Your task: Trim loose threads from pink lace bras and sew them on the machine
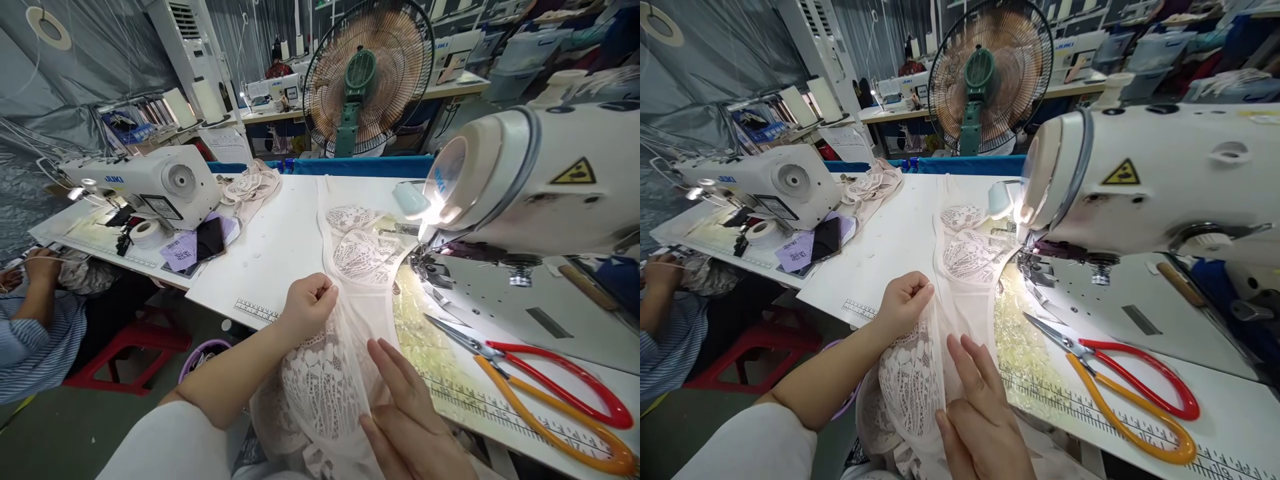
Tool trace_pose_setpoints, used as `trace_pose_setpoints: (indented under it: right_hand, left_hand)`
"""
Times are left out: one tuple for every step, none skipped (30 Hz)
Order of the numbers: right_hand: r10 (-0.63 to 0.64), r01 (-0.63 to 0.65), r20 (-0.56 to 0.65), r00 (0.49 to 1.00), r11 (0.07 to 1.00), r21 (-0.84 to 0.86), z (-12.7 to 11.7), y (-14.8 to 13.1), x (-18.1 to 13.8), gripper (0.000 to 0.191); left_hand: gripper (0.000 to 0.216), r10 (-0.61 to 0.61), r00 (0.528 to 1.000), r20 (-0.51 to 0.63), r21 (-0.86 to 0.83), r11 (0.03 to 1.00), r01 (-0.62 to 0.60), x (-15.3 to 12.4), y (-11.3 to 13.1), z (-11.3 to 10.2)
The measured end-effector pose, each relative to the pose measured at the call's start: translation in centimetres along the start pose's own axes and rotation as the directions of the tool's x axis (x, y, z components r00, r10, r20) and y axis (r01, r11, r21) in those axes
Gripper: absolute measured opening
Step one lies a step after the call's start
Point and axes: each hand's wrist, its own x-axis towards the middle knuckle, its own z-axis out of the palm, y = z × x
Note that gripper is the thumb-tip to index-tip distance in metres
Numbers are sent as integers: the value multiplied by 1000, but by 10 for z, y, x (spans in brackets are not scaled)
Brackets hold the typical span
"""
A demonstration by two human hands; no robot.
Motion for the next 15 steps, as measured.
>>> trace_pose_setpoints:
  right_hand:
    - [-24, 24, -14, 1000, 1000, -6, 1, 0, -1, 21]
    - [-47, 46, -25, 999, 999, -15, 1, 0, -1, 20]
    - [-62, 61, -35, 997, 998, -27, 1, 0, -1, 19]
    - [-60, 58, -41, 997, 997, -43, 0, -1, 0, 19]
    - [-46, 42, -51, 998, 997, -65, -2, -1, 2, 19]
    - [-18, 11, -68, 998, 996, -93, -4, 0, 3, 19]
    - [21, -33, -95, 995, 992, -125, -7, 0, 3, 19]
    - [66, -86, -126, 990, 984, -156, -9, 1, 2, 18]
    - [107, -132, -144, 984, 975, -179, -10, 2, 0, 18]
    - [135, -160, -136, 981, 968, -192, -10, 4, -4, 19]
    - [154, -170, -96, 983, 967, -190, -9, 5, -10, 20]
    - [160, -163, -32, 987, 972, -166, -7, 6, -16, 23]
    - [155, -149, 44, 987, 982, -120, -4, 6, -24, 26]
    - [150, -144, 111, 983, 988, -54, -1, 5, -31, 28]
    - [152, -156, 153, 976, 988, 13, 2, 4, -39, 30]
  left_hand:
    - [23, -1, 1000, 5, -1, 1000, 1, -1, -1, 1]
    - [23, -3, 1000, 14, -4, 1000, 3, -1, -2, 1]
    - [22, -6, 1000, 27, -9, 1000, 6, -2, -3, 1]
    - [22, -8, 999, 47, -14, 1000, 9, -2, -4, 1]
    - [22, -11, 997, 72, -18, 1000, 12, -2, -5, 0]
    - [22, -15, 995, 103, -23, 1000, 17, -3, -5, -2]
    - [21, -16, 991, 132, -27, 999, 20, -4, -4, -4]
    - [22, -15, 988, 156, -34, 999, 20, -7, -3, -7]
    - [22, -19, 983, 183, -47, 999, 28, -11, -1, -12]
    - [23, -27, 978, 209, -66, 997, 41, -16, 3, -17]
    - [25, -45, 970, 239, -94, 993, 69, -24, 6, -23]
    - [27, -91, 948, 305, -117, 984, 132, -33, 10, -29]
    - [31, -143, 925, 352, -142, 969, 203, -43, 14, -36]
    - [32, -194, 902, 385, -138, 955, 264, -54, 17, -43]
    - [31, -225, 878, 422, -122, 946, 301, -65, 19, -49]
